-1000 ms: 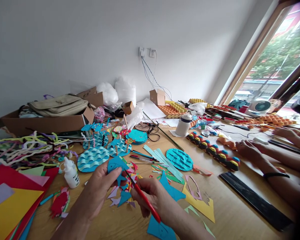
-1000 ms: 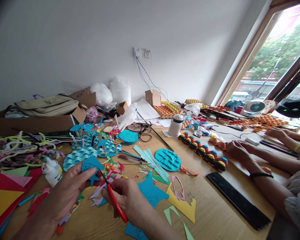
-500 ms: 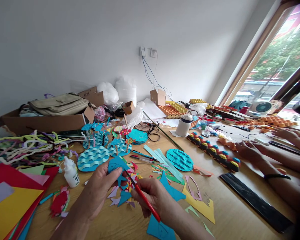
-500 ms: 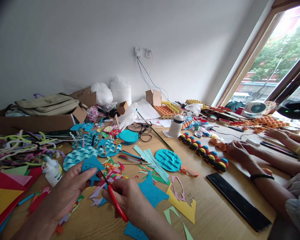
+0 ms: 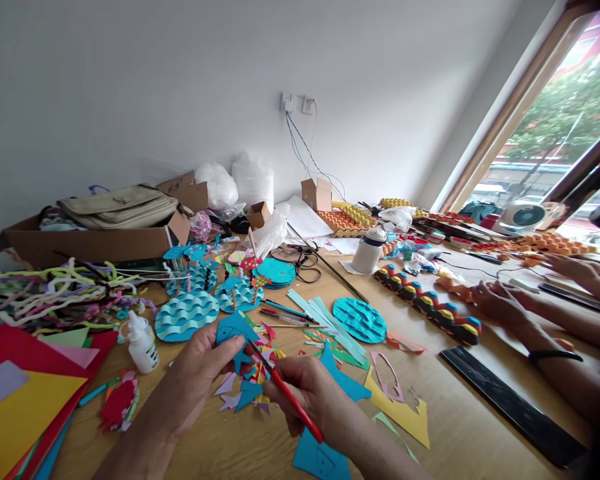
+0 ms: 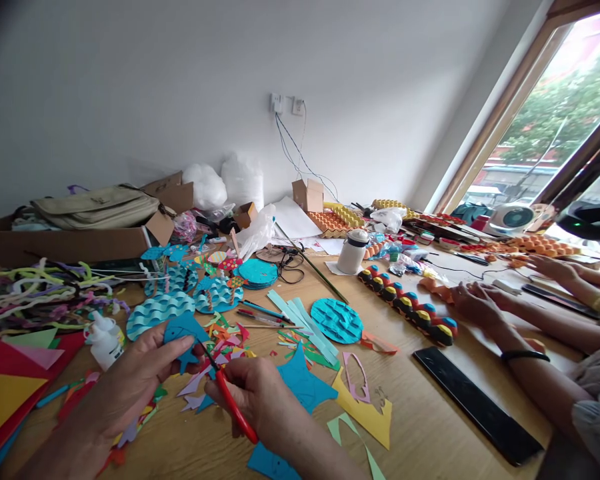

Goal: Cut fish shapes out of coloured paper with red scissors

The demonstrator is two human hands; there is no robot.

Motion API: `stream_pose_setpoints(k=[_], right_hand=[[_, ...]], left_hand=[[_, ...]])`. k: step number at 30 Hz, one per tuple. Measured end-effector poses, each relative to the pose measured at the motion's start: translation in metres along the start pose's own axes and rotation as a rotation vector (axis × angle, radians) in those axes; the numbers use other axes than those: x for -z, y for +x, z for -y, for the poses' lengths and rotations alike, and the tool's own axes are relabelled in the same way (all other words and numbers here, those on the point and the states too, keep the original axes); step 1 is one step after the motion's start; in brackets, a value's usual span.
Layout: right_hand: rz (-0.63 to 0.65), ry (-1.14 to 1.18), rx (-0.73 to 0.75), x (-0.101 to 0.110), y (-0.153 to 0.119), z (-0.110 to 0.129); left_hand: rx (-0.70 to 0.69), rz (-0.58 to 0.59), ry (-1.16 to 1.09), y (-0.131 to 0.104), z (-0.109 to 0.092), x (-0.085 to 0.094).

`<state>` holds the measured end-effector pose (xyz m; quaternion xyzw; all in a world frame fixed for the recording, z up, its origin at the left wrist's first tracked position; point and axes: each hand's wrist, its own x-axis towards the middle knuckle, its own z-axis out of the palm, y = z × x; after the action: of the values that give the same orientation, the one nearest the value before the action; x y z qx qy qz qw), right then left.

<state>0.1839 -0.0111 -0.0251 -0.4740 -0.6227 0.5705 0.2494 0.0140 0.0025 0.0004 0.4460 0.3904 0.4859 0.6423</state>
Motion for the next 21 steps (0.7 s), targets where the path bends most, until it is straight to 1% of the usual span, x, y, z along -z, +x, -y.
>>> stream_pose_setpoints(k=[6,12,15,21], right_hand=[[0.015,-0.008,0.002,0.0013,-0.0032,0.0009],[0.006,-0.056,-0.008,0.0026,-0.0048,0.0036],[0.006,-0.106,-0.008,0.0045,-0.0054,0.0040],[0.015,-0.165,0.046,0.0088,-0.0067,0.0017]], left_hand=[[0.021,0.053,0.006,0.0002,-0.0009,0.0039],[0.058,0.024,0.046,-0.0021,-0.0025,0.0060],[0.065,0.030,0.087,-0.0026,-0.0045,0.0068],[0.101,0.073,0.094,-0.0032,-0.0072,0.0062]])
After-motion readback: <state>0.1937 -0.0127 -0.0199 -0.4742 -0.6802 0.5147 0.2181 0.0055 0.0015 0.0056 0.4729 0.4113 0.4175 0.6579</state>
